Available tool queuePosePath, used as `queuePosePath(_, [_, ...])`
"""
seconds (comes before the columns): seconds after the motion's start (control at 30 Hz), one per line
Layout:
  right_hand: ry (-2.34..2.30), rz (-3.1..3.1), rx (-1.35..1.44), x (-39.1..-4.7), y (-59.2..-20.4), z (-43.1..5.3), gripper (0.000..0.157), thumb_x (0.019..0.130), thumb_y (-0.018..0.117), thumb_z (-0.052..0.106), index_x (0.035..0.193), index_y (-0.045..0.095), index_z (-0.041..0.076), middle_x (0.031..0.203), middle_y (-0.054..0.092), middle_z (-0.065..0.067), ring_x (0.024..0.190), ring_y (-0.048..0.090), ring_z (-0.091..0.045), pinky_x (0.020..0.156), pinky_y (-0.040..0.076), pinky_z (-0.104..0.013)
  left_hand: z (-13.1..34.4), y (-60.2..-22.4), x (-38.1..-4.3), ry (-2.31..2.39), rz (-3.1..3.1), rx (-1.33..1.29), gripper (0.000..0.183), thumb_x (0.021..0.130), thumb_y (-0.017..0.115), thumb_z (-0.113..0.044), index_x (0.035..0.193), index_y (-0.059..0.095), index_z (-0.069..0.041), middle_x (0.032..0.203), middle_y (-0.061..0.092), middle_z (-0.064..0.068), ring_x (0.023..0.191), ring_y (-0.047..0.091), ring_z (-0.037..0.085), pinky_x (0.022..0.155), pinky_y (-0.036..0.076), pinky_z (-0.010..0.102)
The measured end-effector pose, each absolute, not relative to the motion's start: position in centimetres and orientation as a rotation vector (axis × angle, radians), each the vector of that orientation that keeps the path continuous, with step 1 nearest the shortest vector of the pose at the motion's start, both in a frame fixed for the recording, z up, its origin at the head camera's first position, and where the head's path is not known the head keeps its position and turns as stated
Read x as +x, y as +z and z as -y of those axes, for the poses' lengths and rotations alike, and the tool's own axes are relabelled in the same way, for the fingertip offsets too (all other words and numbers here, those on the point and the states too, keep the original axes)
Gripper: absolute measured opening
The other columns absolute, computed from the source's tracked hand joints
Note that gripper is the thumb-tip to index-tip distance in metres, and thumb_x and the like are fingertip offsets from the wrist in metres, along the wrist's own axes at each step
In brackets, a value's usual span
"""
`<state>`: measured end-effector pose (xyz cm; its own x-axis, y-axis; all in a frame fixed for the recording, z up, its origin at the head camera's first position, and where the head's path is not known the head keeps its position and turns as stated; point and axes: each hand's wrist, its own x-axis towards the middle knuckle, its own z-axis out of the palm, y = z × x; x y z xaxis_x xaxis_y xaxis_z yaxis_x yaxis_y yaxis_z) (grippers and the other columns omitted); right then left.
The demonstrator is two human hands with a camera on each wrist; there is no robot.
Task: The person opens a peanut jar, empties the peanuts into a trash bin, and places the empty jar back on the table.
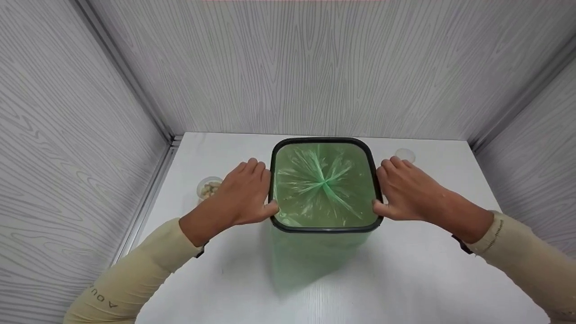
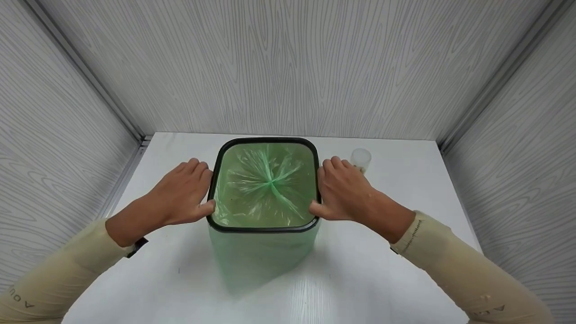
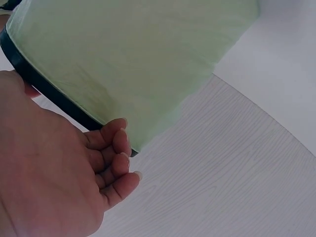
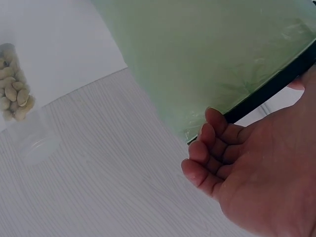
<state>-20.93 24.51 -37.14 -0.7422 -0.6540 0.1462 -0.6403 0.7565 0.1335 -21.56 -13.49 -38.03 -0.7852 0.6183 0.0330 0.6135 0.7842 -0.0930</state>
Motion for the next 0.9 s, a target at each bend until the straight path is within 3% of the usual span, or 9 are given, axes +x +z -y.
queuePosePath(0.37, [-0.132,2.732,1.007,-18.9,-37.1,-24.3,0.036,0.079,0.053,0.039,0.073,0.047,0.004,0.072,0.041,-0.008,0.069,0.032,-0.022,0.066,0.033,-0.034,13.6,-38.3,-21.2,0.114,2.911,-1.078,0.050,0.090,0.043,-0.045,0.103,0.053,0.003,0.095,0.045,0.014,0.090,0.034,0.027,0.084,0.033,0.041])
queuePosePath(0.9, [-0.140,2.720,0.994,-18.7,-37.6,-24.1,0.037,0.081,0.051,0.040,0.074,0.049,0.003,0.072,0.045,-0.009,0.071,0.039,-0.025,0.067,0.038,-0.037,13.9,-39.5,-21.5,0.016,2.876,-1.080,0.051,0.090,0.043,-0.043,0.104,0.054,0.004,0.097,0.046,0.015,0.092,0.035,0.028,0.084,0.034,0.042])
